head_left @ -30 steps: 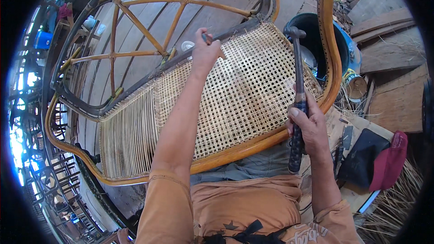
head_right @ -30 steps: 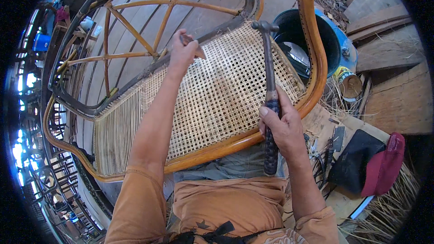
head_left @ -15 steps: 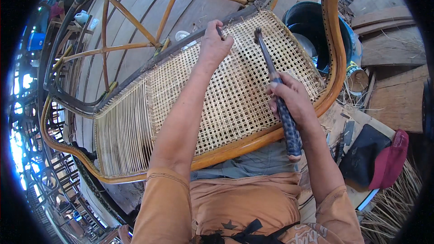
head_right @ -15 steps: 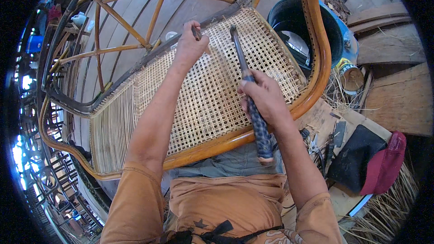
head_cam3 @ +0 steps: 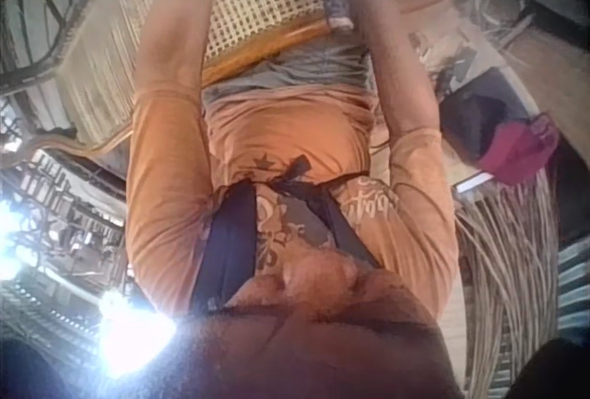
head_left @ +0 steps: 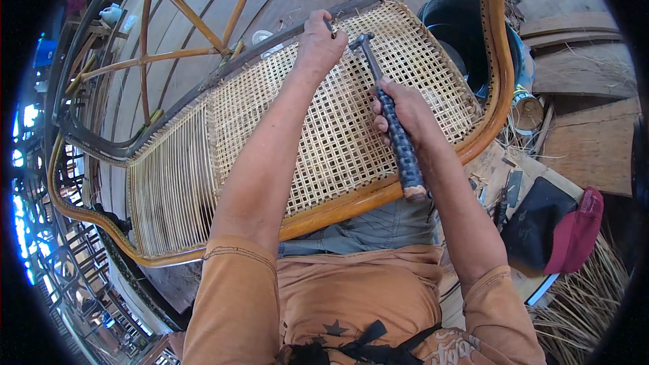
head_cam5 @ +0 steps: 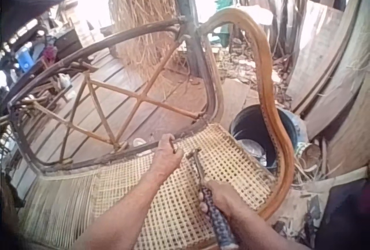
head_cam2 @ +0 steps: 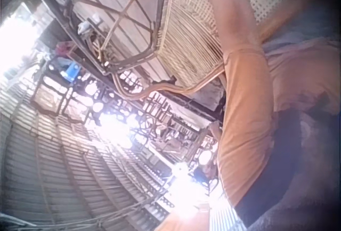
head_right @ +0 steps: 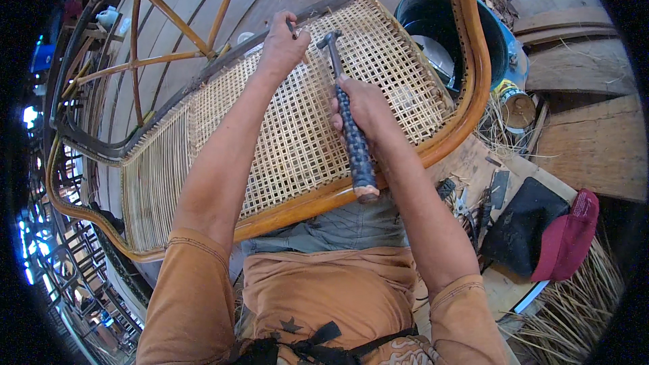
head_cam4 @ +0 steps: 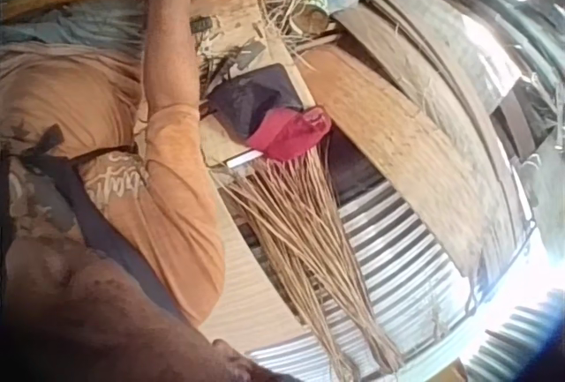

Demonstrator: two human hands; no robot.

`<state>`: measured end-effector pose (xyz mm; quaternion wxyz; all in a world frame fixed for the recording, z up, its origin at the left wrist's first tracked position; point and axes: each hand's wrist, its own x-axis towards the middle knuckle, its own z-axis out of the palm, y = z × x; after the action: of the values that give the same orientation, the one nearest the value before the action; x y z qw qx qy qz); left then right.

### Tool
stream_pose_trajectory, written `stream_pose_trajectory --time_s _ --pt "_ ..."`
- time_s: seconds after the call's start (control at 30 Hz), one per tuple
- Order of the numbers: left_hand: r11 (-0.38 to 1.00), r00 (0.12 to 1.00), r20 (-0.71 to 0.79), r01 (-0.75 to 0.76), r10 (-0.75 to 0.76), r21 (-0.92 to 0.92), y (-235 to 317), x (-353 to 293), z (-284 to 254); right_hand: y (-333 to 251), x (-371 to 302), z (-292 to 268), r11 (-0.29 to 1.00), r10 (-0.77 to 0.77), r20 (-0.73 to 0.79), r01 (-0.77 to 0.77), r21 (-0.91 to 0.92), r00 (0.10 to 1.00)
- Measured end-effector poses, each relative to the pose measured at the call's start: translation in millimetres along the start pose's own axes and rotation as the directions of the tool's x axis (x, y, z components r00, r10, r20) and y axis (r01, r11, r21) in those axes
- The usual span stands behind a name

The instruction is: Repairing a rattan chair by securing the mesh seat with a hammer and chisel.

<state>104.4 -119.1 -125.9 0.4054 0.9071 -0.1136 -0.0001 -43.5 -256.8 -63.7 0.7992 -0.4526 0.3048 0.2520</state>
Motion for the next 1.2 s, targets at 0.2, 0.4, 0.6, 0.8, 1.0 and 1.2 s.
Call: stream_pose_trajectory --time_s 0.2,0.4,0.6,0.8,1.0,1.2 --pt "0.999 0.999 -0.023 -0.035 0.035 0.032 -5 12 -11 -5 4 -9 0.993 -0.039 0.063 0.045 -0.106 0.997" --pt "0.995 0.986 -0.165 -0.014 -0.002 -0.096 -13 38 -44 -14 -2 -29 0.964 -0.247 -0.047 0.241 -0.11 0.968" --pt "0.997 0.993 -0.098 -0.062 0.058 -0.035 -12 26 -17 -15 2 -20 0.972 -0.202 -0.062 0.191 -0.14 0.978" --pt "0.998 0.998 -0.049 -0.033 0.035 0.044 -7 17 -10 -10 10 -19 0.969 -0.202 -0.026 0.196 -0.15 0.979" --pt "0.988 0.991 -0.083 -0.092 0.103 0.127 -18 22 3 -12 16 -2 0.992 -0.126 0.015 0.127 -0.004 0.992" --pt "0.998 0.993 -0.116 0.011 -0.018 -0.058 -24 36 -22 -4 7 -15 0.833 -0.322 0.003 0.285 -0.474 0.947"
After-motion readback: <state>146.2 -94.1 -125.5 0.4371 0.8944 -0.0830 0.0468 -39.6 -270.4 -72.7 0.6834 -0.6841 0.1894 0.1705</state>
